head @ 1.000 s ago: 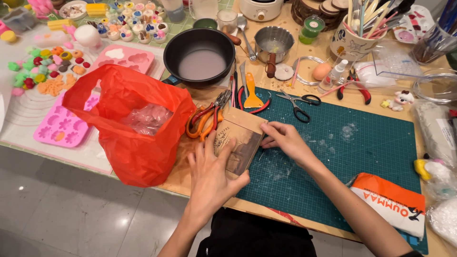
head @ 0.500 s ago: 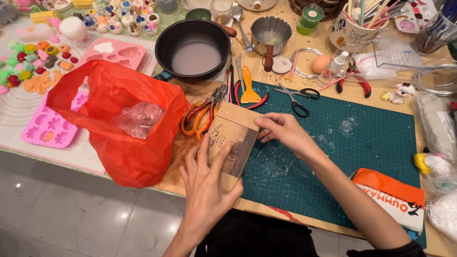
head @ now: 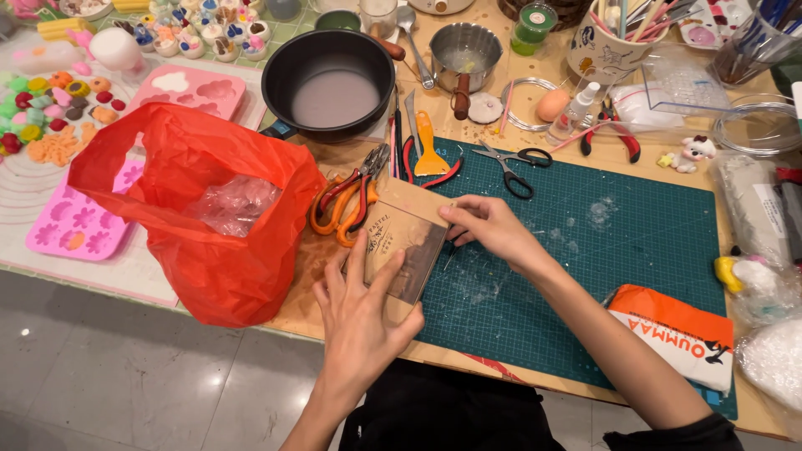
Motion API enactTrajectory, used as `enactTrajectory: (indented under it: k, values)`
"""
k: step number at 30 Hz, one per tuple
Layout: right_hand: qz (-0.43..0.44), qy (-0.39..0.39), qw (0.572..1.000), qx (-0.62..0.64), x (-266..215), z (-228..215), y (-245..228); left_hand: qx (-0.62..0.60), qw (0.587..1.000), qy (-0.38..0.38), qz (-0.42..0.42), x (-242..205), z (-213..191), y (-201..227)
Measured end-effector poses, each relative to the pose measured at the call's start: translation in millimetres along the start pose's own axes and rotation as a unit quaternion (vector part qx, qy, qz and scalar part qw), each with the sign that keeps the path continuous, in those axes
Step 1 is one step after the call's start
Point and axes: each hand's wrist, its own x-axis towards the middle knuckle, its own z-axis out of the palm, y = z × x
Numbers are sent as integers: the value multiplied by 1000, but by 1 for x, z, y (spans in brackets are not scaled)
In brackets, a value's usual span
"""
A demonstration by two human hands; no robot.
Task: Kneading and rolling a piece of white clay-like material by hand on a cutting mat.
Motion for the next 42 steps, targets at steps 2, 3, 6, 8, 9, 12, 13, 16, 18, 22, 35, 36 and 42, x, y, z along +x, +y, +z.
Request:
enactTrajectory:
  k: [2,3,6,8,9,12,13,16,18,22,35,36,42]
  values:
    - [-7,2,1000,2,-1,3,7,12,1000,-10,-2,-3,8,-2]
    - [-12,3,1000,5,-1,4,11,24,999,-20,-5,-4,12,-2]
    - [-16,7,1000,5,0,5,11,-5,1000,9,19,-8,18,-11]
    - [-11,7,1000,0,2,4,14,-4,1000,-3,8,-5,18,-11]
    - [-6,5,1000,-6,3,4,16,-3,1000,-16,-3,-4,18,-11]
    - [-3,0,1000,-23,4,4,16,-2,999,-28,-15,-4,19,-12]
    - [-4,-2,1000,-24,4,5,13,-2,1000,-26,-16,-5,21,-13]
    - [-3,-2,999,-54,2,7,6,31,999,-9,-10,-5,22,-9]
    - [-8,-2,998,-66,0,9,3,32,996,-54,-69,-2,15,-2]
    - [-18,2,1000,-22,-5,10,4,14,990,-67,-121,-5,12,-4]
    - [-38,-112,989,87,-7,116,-22,-18,967,234,-97,-10,18,-42]
    - [-78,-125,984,104,0,125,-16,-12,963,241,-116,-7,17,-45]
    - [-13,-156,987,43,35,123,-17,31,957,233,-172,8,11,-63]
